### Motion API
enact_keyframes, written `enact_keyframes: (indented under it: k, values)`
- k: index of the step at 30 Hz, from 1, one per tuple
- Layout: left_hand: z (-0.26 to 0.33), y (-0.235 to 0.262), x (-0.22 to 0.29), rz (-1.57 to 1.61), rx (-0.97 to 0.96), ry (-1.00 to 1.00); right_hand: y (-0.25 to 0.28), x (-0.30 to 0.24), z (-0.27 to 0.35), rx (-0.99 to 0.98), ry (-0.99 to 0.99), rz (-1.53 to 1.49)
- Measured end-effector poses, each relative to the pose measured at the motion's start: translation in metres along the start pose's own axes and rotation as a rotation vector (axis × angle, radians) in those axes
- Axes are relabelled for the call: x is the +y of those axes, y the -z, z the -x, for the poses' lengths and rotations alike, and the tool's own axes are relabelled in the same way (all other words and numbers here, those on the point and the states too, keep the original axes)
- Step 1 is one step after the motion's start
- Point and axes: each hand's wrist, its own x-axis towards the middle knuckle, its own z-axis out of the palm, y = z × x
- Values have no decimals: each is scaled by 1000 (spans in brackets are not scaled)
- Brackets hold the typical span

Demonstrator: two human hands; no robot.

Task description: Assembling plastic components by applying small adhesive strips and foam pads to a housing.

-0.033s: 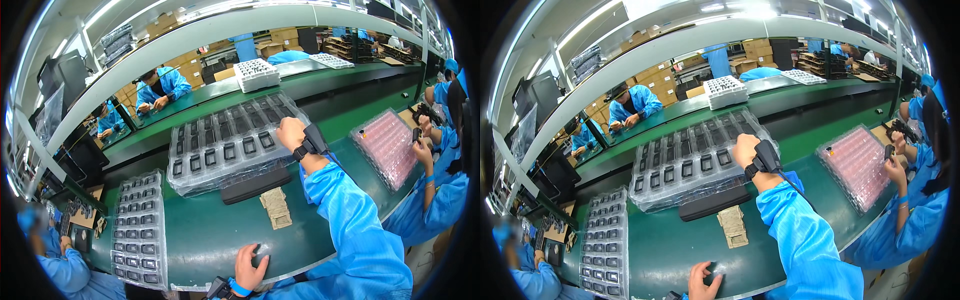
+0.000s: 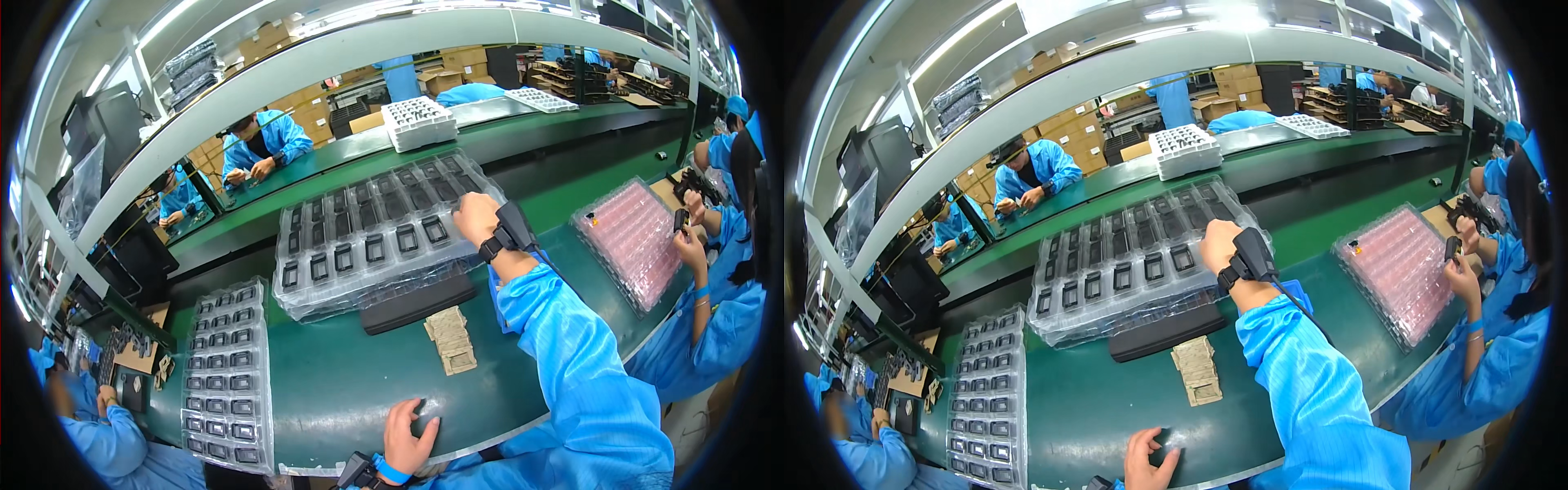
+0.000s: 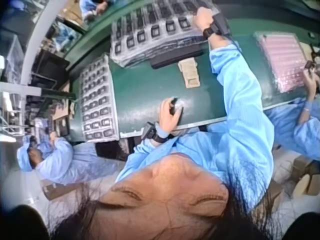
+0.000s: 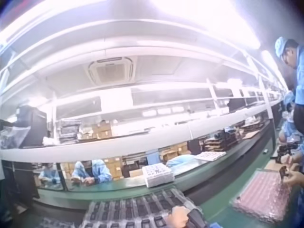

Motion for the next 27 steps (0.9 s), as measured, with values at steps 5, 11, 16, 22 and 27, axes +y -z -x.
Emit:
enact_keyframes:
  k: [5, 11, 16, 22, 27]
  values:
    - [1, -2, -3, -11, -12, -6, -5, 9, -3, -70, -32, 100]
    - [5, -1, -2, 17, -9, 7, 26, -14, 53, -83, 113, -499]
    - [2, -2, -4, 297, 5, 143, 29, -25, 200, -837, 315, -1070]
    - [-3, -5, -13, 843, -159, 468, 40, -13, 271, -1280, -68, -1173]
    - [-8, 8, 4, 666, -100, 585, 36, 16, 260, -741, 39, -792]
